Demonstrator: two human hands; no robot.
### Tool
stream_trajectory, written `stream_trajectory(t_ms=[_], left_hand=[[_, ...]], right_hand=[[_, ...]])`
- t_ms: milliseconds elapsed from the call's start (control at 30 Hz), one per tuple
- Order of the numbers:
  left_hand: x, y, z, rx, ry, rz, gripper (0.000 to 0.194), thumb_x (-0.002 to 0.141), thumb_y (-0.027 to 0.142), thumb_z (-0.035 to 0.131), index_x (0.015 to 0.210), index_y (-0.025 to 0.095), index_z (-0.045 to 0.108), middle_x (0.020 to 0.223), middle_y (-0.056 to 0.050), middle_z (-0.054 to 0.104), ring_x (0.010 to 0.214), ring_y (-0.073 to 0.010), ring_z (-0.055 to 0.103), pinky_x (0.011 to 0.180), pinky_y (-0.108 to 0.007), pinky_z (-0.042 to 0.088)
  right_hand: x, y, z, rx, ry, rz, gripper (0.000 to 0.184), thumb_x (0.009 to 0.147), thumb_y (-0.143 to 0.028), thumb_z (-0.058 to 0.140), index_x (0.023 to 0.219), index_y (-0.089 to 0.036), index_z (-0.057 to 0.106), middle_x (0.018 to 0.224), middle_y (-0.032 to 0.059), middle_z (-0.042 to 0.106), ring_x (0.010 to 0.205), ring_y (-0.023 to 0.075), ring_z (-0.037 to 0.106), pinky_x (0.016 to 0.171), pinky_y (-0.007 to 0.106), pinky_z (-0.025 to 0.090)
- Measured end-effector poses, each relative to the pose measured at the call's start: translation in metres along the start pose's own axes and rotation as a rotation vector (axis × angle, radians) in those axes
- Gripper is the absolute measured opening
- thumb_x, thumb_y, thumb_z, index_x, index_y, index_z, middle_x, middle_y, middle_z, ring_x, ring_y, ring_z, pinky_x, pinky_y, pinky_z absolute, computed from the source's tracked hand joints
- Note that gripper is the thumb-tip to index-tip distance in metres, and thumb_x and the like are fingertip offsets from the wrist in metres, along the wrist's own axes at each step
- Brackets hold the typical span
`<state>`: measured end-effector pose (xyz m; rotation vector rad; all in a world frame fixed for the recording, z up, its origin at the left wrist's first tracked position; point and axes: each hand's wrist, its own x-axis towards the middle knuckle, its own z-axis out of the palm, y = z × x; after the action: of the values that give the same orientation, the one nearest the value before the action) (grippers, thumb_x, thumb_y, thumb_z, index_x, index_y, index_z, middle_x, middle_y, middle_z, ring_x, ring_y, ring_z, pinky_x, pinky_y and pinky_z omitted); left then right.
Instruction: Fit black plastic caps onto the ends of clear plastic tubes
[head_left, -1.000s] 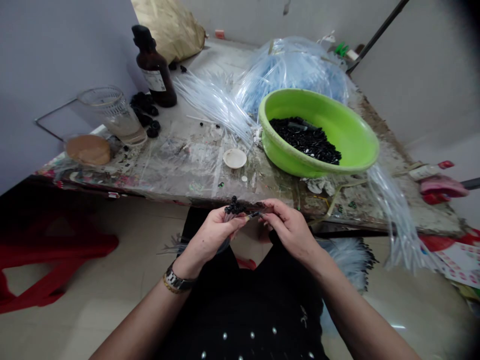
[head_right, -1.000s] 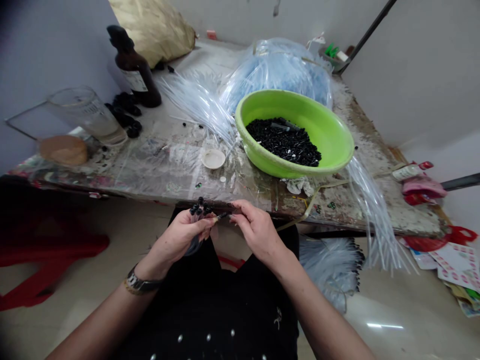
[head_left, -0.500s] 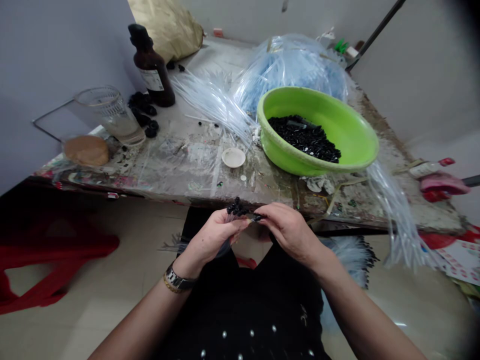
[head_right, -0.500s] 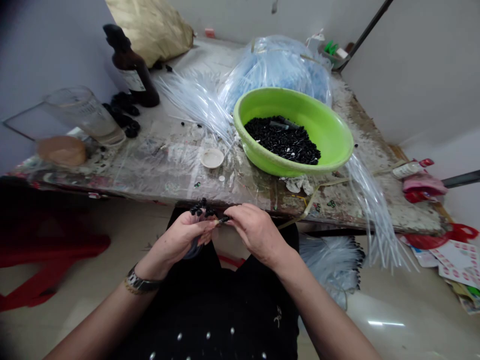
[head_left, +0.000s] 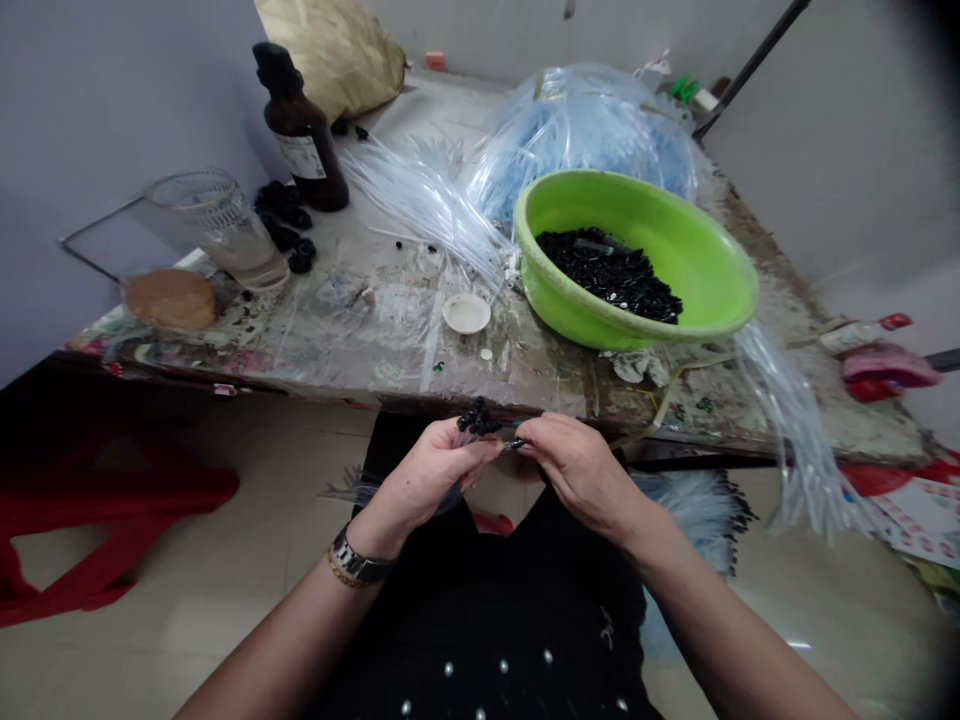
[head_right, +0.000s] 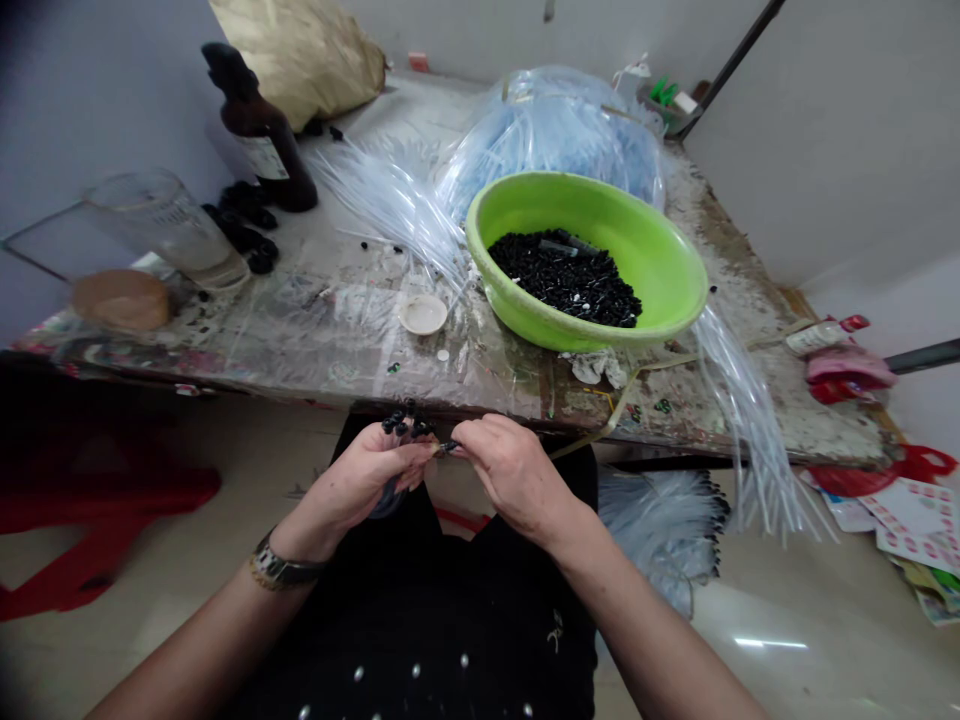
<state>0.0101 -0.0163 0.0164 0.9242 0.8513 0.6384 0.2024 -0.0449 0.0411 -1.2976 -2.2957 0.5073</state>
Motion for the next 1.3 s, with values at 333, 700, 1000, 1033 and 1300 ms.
stream_trajectory(t_ms=[333, 700, 1000, 1033, 1300], left_hand=[[-0.001, 0.000, 0.002, -0.011, -0.002, -0.010, 0.026, 0.076, 0.030, 0.068, 0.061, 0.016, 0.051, 0.048, 0.006, 0.044, 0.046, -0.0065, 0.035, 0.047, -0.023, 0.024], [0.005, -0.003, 0.000, -0.031, 0.013, 0.022, 0.025, 0.076, 0.029, 0.069, 0.062, 0.016, 0.053, 0.050, 0.005, 0.048, 0.048, -0.0076, 0.040, 0.049, -0.023, 0.028], [0.001, 0.008, 0.003, 0.092, 0.100, 0.089, 0.014, 0.073, 0.027, 0.073, 0.077, 0.015, 0.065, 0.060, 0.003, 0.058, 0.053, -0.0089, 0.044, 0.053, -0.023, 0.034], [0.001, 0.007, 0.004, 0.105, 0.097, 0.095, 0.014, 0.074, 0.026, 0.072, 0.079, 0.015, 0.067, 0.060, 0.003, 0.059, 0.054, -0.0094, 0.045, 0.054, -0.023, 0.035], [0.004, -0.004, 0.003, 0.204, 0.070, 0.149, 0.013, 0.076, 0.026, 0.073, 0.082, 0.015, 0.069, 0.069, 0.000, 0.065, 0.065, -0.0129, 0.054, 0.063, -0.024, 0.041]], right_hand=[[0.000, -0.002, 0.001, -0.011, -0.014, 0.004, 0.022, 0.097, -0.018, 0.041, 0.079, -0.019, 0.053, 0.070, 0.0035, 0.056, 0.068, 0.0178, 0.048, 0.065, 0.027, 0.037], [-0.002, 0.002, 0.005, 0.164, -0.009, 0.161, 0.016, 0.096, -0.020, 0.043, 0.091, -0.018, 0.058, 0.081, 0.0045, 0.062, 0.077, 0.0179, 0.056, 0.072, 0.029, 0.043], [-0.001, 0.004, -0.002, 0.646, 0.085, 0.483, 0.018, 0.094, -0.026, 0.043, 0.086, -0.018, 0.058, 0.076, 0.0015, 0.064, 0.068, 0.0136, 0.059, 0.065, 0.026, 0.046], [-0.001, 0.004, -0.003, 0.657, 0.091, 0.493, 0.019, 0.094, -0.026, 0.043, 0.083, -0.018, 0.057, 0.074, 0.0011, 0.063, 0.067, 0.0132, 0.058, 0.064, 0.025, 0.045], [0.000, 0.002, 0.001, 0.630, 0.006, 0.511, 0.022, 0.093, -0.029, 0.047, 0.077, -0.019, 0.057, 0.066, -0.0012, 0.060, 0.063, 0.0130, 0.057, 0.064, 0.025, 0.044]])
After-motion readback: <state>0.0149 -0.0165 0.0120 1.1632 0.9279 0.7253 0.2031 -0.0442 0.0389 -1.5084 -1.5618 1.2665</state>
